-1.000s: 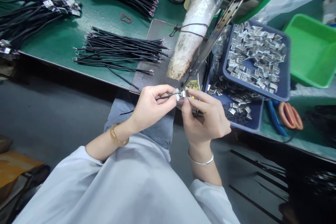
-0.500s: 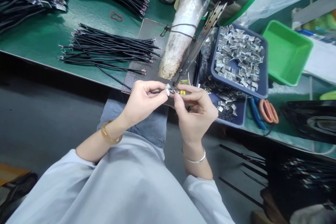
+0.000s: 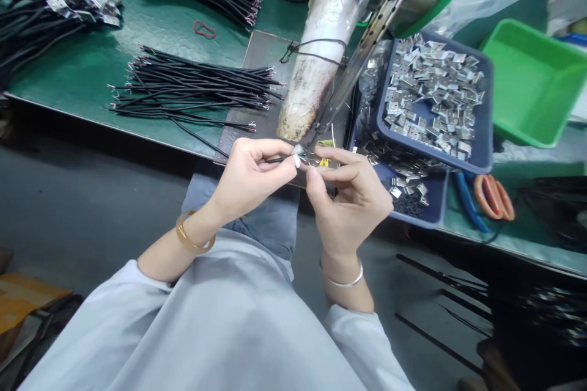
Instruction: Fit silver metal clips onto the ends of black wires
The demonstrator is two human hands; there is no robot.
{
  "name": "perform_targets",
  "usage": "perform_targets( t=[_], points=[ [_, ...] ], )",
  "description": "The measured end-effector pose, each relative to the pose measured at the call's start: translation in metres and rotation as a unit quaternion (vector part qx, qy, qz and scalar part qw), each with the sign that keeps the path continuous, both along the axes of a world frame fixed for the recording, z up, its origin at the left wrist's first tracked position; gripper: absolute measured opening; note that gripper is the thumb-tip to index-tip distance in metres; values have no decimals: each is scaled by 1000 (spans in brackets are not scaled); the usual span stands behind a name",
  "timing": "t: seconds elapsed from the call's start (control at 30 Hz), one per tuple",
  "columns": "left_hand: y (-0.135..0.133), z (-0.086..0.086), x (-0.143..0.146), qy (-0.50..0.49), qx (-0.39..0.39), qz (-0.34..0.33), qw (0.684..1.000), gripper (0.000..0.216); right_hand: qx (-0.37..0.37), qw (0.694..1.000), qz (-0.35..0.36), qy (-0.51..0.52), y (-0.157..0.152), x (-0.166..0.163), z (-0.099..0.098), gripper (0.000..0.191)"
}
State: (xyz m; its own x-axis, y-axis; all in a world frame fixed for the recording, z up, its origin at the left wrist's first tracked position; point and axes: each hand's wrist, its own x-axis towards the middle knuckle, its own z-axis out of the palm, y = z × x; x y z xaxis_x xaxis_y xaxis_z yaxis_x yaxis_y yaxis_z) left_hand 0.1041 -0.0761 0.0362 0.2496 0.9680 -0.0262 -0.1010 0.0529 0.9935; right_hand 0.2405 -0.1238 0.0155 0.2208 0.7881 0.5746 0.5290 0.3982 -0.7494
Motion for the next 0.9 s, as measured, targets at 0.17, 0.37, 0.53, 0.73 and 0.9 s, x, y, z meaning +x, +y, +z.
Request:
perform_targets(
  t=[0.17, 0.37, 0.53, 0.73, 0.9],
  points=[
    [0, -4, -1, 13, -19, -24, 999, 15, -25, 999, 21, 19, -3, 3, -4, 14],
    [-1, -9, 1, -2, -12, -13, 1000, 12, -17, 1000, 5, 18, -2, 1, -5, 14],
    [-8, -14, 0, -17, 0, 34, 999, 5, -42, 997, -2, 66, -5, -1, -3, 12],
    [-12, -14, -1, -10, 38, 28, 999, 7, -30, 999, 8, 10, -5, 1, 1, 13],
    [-9, -15, 0, 19, 91, 39, 995, 9, 29, 996, -6, -88, -1, 3, -1, 16]
  ],
)
